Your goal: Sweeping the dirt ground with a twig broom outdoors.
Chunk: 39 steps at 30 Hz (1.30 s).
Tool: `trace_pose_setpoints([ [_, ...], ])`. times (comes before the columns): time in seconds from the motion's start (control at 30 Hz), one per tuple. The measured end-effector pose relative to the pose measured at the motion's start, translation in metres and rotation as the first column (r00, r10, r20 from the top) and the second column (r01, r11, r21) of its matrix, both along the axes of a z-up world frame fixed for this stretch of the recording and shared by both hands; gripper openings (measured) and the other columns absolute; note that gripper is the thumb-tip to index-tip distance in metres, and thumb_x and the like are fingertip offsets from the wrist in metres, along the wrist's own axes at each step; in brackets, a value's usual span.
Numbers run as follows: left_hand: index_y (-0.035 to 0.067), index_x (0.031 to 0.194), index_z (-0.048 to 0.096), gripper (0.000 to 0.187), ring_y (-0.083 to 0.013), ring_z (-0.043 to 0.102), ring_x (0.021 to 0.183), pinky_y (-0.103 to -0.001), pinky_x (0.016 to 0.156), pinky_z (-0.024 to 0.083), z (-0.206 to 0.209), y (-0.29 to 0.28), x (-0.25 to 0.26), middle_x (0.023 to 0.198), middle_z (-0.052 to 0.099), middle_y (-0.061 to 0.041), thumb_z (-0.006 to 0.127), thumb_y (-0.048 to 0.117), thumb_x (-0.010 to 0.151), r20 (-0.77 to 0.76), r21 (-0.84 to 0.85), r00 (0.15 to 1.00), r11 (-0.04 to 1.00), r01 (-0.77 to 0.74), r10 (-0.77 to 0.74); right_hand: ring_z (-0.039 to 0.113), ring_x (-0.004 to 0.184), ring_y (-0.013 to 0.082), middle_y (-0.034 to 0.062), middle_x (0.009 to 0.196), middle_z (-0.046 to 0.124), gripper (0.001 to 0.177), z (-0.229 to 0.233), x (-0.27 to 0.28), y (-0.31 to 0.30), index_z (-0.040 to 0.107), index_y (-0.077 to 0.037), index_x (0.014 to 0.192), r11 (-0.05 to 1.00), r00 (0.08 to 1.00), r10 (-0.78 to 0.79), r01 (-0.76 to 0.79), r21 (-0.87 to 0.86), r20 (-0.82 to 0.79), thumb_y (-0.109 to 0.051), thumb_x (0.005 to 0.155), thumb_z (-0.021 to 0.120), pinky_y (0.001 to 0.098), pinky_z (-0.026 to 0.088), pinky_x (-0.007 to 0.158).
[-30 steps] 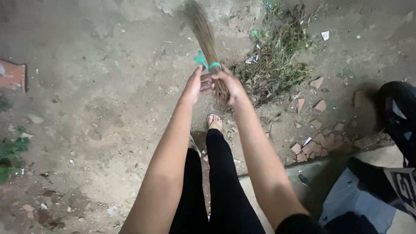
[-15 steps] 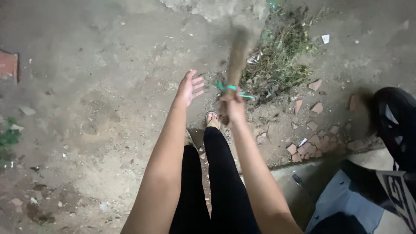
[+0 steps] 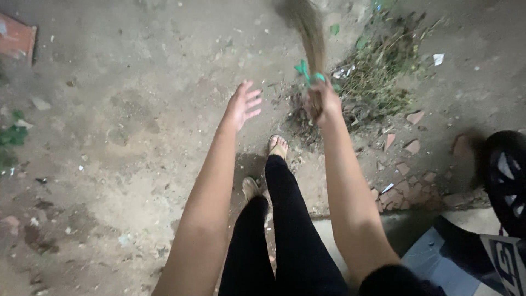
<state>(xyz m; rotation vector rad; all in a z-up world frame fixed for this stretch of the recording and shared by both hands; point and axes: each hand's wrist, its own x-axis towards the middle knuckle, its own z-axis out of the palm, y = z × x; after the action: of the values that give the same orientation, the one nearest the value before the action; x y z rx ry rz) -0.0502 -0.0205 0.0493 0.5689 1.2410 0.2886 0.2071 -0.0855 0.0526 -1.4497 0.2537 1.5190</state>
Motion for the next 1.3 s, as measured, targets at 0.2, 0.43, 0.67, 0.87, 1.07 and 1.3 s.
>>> trace_pose_setpoints([
  [0.2,0.017,0.16,0.029,0.072,-0.0362,0.051,0.139,-0.055,0.11,0.045,-0.034,-0.032,-0.005,0.156,0.047,-0.019,0.034,0.056,0.1,0.007,-0.101,0.998,0.993,-0.065,0.066,0.062,0.059,0.0178,0.0072,0.081,0.066,0.076,0.023,-0.023,-0.103,0.033,-0.019,0.16,0.99,0.938,-0.135,0.14,0.008,0.319,-0.005,0.09,0.059,0.0308,0.054,0.053],
  [0.43,0.018,0.16,0.026,0.071,-0.0368,0.052,0.138,-0.055,0.11,0.046,-0.022,-0.105,-0.011,0.156,0.047,-0.019,0.038,0.054,0.1,0.002,-0.072,0.999,0.997,-0.037,0.037,0.069,0.077,0.0093,-0.002,0.104,0.074,0.083,0.082,-0.104,-0.231,0.037,-0.025,0.164,0.993,0.937,0.115,-0.117,-0.015,0.331,-0.007,0.088,0.067,0.0252,0.06,0.065],
  [0.67,0.018,0.159,0.032,0.074,-0.0357,0.055,0.134,-0.053,0.106,0.049,-0.021,-0.21,-0.063,0.153,0.051,-0.018,0.041,0.058,0.098,-0.035,-0.078,0.999,0.996,-0.034,0.032,0.063,0.055,0.0205,0.011,0.077,0.067,0.032,-0.027,-0.124,-0.36,0.058,-0.017,0.119,0.949,0.93,0.294,-0.312,-0.051,-0.222,-0.023,0.088,0.063,0.0365,0.052,0.044],
  [0.87,0.017,0.16,0.03,0.072,-0.0349,0.056,0.135,-0.051,0.105,0.051,-0.031,-0.29,-0.082,0.152,0.052,-0.018,0.041,0.054,0.098,-0.107,-0.109,0.994,0.994,-0.032,0.021,0.067,0.059,0.0225,0.0121,0.078,0.07,0.024,-0.004,-0.028,-0.374,0.068,-0.012,0.103,0.923,0.934,0.334,-0.297,-0.244,0.125,-0.03,0.093,0.056,0.0364,0.055,0.051],
  [1.07,0.016,0.158,0.035,0.07,-0.0347,0.058,0.134,-0.051,0.104,0.052,-0.052,-0.333,-0.036,0.151,0.054,-0.017,0.037,0.055,0.099,-0.127,-0.143,0.992,0.99,-0.007,-0.011,0.066,0.067,0.0152,0.0032,0.088,0.071,0.056,0.029,-0.001,-0.393,0.058,-0.008,0.137,0.973,0.814,0.214,-0.229,-0.041,0.539,-0.005,0.082,0.07,0.0314,0.054,0.059],
  [1.3,0.021,0.158,0.031,0.069,-0.0371,0.055,0.135,-0.056,0.106,0.048,-0.066,-0.357,0.037,0.152,0.05,-0.018,0.04,0.054,0.098,-0.112,-0.194,0.994,0.98,-0.037,0.015,0.064,0.068,0.0155,0.0049,0.087,0.071,0.049,0.106,0.043,-0.464,0.07,0.008,0.129,0.837,0.809,0.538,-0.545,-0.042,0.237,-0.012,0.085,0.077,0.0301,0.051,0.06],
])
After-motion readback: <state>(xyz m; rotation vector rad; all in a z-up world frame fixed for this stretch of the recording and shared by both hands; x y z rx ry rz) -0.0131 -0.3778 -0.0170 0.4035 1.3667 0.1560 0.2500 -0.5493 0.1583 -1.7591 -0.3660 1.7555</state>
